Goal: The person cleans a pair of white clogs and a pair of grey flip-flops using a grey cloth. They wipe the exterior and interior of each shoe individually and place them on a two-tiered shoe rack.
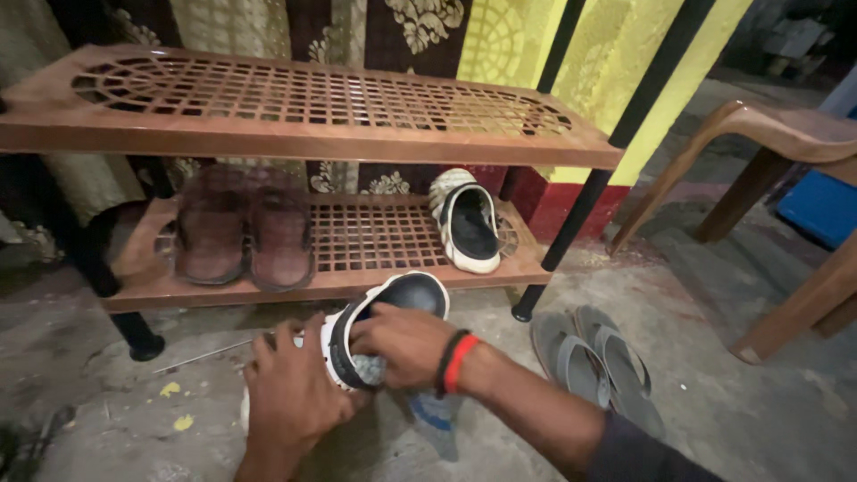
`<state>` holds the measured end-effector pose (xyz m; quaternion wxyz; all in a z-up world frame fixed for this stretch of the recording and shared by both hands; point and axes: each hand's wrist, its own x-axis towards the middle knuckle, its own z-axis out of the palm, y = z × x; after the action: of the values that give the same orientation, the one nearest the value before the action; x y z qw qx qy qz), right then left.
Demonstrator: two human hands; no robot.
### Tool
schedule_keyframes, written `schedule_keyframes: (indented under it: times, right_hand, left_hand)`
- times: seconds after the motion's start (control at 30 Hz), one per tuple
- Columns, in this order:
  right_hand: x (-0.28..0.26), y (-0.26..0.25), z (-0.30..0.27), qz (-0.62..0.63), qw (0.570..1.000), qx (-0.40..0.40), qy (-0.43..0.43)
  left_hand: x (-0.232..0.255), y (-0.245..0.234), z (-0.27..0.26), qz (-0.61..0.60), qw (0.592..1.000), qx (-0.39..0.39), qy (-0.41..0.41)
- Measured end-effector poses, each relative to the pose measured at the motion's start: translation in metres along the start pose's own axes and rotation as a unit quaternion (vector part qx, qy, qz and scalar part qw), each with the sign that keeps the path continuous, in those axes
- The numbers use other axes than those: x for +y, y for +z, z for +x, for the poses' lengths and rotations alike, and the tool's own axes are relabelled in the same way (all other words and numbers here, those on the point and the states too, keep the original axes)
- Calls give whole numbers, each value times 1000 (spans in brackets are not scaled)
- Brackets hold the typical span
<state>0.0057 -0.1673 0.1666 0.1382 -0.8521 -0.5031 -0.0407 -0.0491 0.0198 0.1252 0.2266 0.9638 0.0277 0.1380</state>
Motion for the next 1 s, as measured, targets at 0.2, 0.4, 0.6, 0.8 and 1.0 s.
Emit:
schedule_keyframes:
  times: [0.2,0.4,0.6,0.8,1.0]
  right_hand:
    - [30,-7,6,-194,980,0,-40]
    - [55,-21,-5,-215,969,98,76]
    - [104,3,6,153,817,467,300]
    - [34,48,20,74,958,181,208]
    - [52,61,12,-15,959,170,227]
  left_hand:
    - [10,-11,1,53,994,82,43]
    - [15,-2,-5,61,997,52,0]
    - [13,1,-9,48,995,0,-85]
    - [11,6,-8,58,994,35,-85]
    - [0,9,-11,92,989,102,-63]
